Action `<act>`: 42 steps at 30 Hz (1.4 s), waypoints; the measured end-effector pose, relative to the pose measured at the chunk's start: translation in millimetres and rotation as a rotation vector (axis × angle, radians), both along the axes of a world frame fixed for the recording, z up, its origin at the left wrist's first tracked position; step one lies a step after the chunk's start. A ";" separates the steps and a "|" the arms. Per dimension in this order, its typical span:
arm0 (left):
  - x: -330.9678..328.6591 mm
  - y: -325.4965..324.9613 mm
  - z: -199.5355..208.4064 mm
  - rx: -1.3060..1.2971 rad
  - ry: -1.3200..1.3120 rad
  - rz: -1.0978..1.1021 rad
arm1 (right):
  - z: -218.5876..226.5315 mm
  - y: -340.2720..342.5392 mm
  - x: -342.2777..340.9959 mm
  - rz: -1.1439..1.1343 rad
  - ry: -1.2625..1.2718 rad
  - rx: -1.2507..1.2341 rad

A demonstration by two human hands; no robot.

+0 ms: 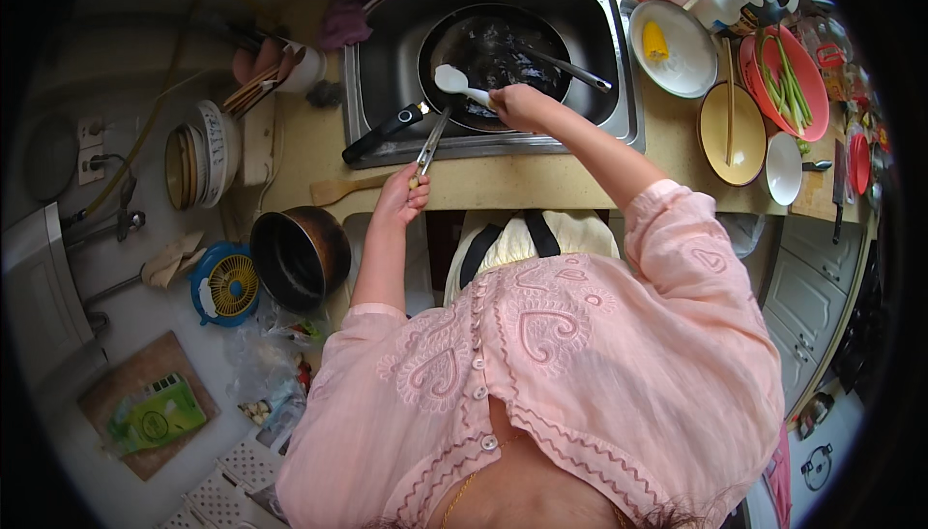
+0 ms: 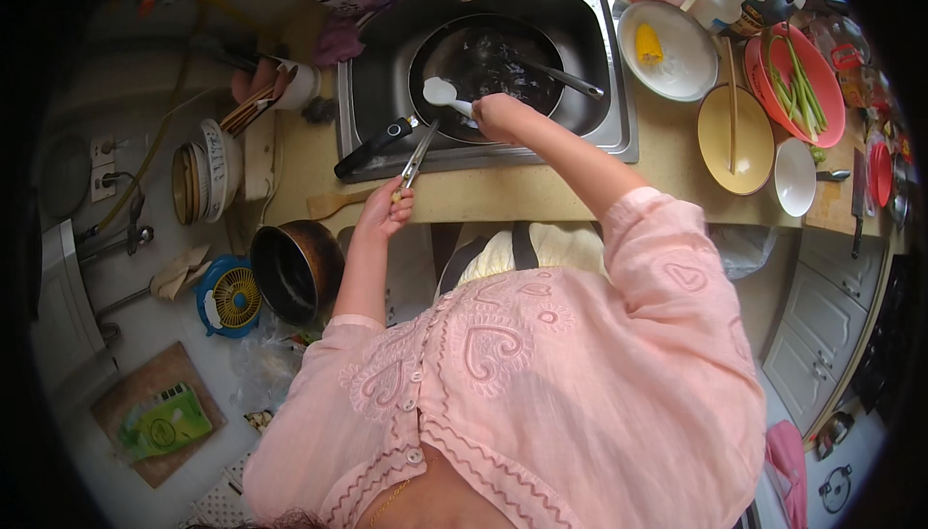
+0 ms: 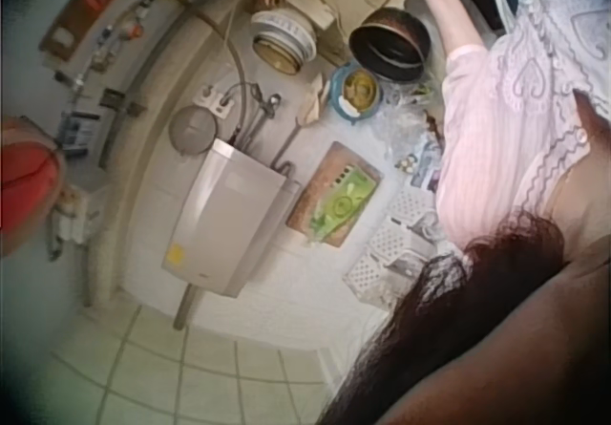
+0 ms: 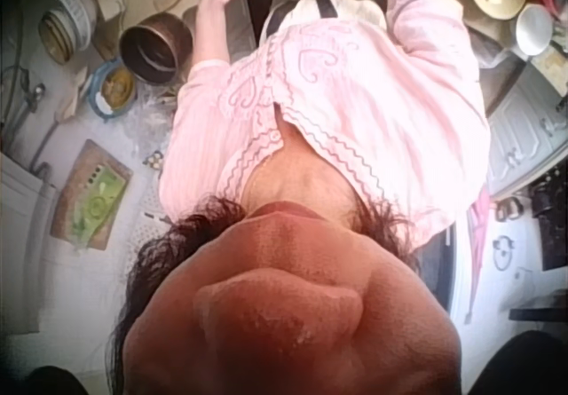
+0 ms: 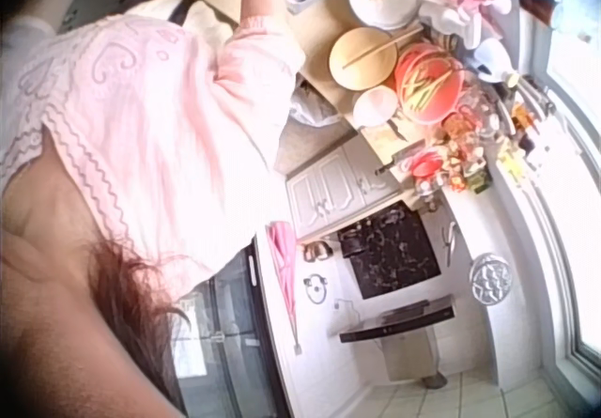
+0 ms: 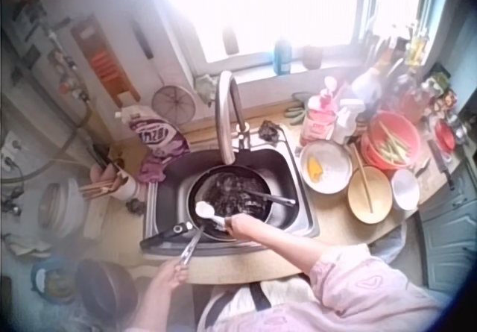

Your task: The person washes a white bowl and a white ladle under running water in a kitchen sink, then places them on a drying rack. They then pick up a frying pan and a spatula, placing them in the sink to be washed.

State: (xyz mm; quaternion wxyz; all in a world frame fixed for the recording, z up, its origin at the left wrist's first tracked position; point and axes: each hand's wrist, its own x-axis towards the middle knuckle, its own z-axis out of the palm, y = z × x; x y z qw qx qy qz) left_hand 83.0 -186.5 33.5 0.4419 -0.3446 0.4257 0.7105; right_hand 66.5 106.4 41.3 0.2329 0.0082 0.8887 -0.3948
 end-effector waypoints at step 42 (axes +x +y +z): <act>13.0 2.1 16.2 -0.162 0.123 -0.113 | -54.0 49.3 19.9 -0.271 -0.076 0.260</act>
